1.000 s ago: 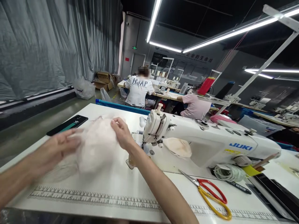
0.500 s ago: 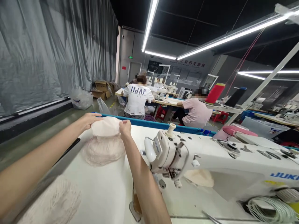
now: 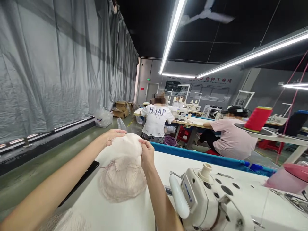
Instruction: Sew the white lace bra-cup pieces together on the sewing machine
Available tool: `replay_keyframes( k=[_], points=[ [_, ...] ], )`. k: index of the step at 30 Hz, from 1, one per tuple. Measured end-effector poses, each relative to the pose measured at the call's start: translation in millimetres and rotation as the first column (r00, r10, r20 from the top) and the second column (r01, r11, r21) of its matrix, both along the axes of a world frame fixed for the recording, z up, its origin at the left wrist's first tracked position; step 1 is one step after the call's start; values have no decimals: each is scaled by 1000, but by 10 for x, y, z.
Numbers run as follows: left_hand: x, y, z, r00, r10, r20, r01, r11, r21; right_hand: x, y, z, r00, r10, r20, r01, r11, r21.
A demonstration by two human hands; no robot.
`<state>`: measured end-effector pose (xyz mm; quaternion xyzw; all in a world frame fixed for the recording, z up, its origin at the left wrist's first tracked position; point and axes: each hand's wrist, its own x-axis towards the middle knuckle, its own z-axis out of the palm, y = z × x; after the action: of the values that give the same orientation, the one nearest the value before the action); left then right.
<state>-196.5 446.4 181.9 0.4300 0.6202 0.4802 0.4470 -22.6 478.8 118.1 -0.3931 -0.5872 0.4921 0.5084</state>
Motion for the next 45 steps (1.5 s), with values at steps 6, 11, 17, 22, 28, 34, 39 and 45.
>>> replay_keyframes(
  k=[6, 11, 17, 22, 28, 34, 39, 45],
  points=[
    [106, -19, -514, 925, -48, -378, 4, 993, -116, 103, -103, -237, 923, -32, 384, 37, 999, -7],
    [106, -71, -635, 736, -75, -673, 43, 997, -64, 137, -131, -247, 810, -56, 583, 39, 998, 41],
    [334, -448, -549, 468, -65, -881, 327, 939, 104, 166, -164, -222, 695, -99, 712, 57, 995, 83],
    [541, -646, -700, 268, -61, -962, 454, 889, 70, 214, -238, -252, 661, -158, 734, 66, 986, 153],
    [521, -595, -751, 141, -17, -990, 456, 889, 50, 273, -243, -287, 686, -283, 671, 98, 949, 299],
    [490, -512, -691, 103, 30, -994, 398, 915, 69, 296, -341, -351, 722, -357, 593, 37, 876, 481],
    [449, -300, -552, 56, 80, -995, 352, 931, 95, 211, -317, -394, 716, -425, 554, 44, 819, 572],
    [384, -445, -423, -10, 181, -983, 443, 882, 158, 255, -250, -305, 759, -470, 451, 56, 737, 674]
  ],
)
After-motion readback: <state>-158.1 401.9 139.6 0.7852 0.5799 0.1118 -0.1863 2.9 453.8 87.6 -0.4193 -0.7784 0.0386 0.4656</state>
